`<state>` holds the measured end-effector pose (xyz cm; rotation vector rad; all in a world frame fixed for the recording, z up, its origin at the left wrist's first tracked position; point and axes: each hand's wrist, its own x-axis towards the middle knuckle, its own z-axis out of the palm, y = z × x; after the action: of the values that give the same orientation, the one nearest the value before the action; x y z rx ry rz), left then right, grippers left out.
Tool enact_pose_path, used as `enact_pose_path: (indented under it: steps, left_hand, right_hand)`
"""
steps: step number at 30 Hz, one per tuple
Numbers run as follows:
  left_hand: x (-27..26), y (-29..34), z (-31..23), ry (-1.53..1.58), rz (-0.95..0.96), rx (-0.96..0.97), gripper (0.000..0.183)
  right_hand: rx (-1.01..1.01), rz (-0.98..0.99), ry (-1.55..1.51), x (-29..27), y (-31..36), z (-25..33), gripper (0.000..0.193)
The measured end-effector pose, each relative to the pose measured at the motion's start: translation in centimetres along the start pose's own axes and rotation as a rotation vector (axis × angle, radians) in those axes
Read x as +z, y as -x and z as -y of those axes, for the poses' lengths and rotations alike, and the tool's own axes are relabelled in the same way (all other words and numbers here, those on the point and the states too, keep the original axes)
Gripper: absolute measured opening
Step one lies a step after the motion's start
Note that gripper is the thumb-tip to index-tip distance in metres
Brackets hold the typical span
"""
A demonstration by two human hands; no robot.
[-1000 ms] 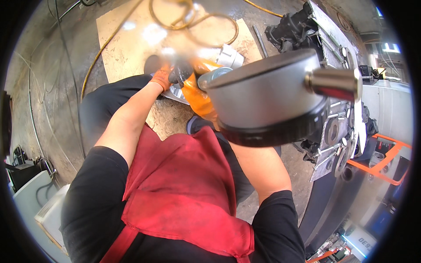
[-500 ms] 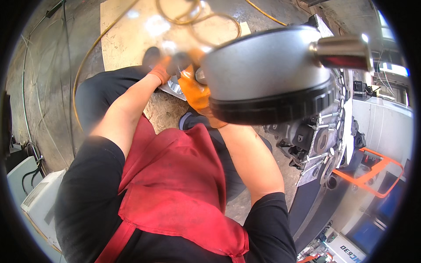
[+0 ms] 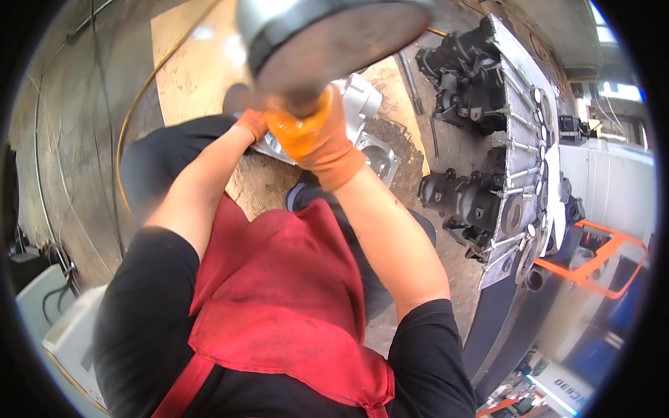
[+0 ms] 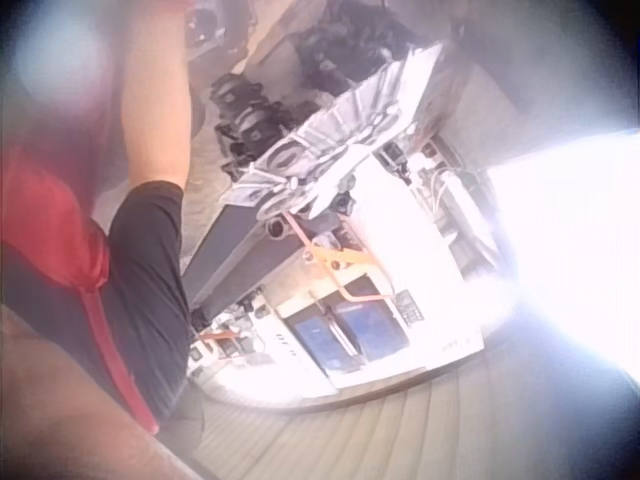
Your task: The person measures the internal and external dimensions of a metal engine component using several dial bore gauges and a large micrometer, placing the tools against the metal and reading the dials.
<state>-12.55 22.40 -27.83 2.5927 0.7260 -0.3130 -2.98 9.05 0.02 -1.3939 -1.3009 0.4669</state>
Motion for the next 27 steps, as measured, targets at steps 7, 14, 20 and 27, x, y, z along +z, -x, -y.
enact_pose_path:
  steps: [7,14,20,27]
  left_hand:
    - [1.6,-2.4,2.6,0.009,-0.129,0.052,0.043]
    - [0.1,-3.1,1.8,0.032,-0.128,0.069,0.042]
    - [0.0,-3.7,1.5,0.037,-0.126,0.077,0.041]
    - [-0.3,-2.7,1.4,0.029,-0.117,0.07,0.041]
  right_hand:
    - [-0.14,-0.157,0.172,0.8,-0.4,-0.4,0.015]
    - [0.0,-0.099,0.035,0.0,0.1,1.0,0.018]
    - [-0.116,-0.129,0.13,-0.3,1.1,0.3,0.032]
    - [0.047,-0.052,-0.003,-0.4,0.3,1.3,0.026]
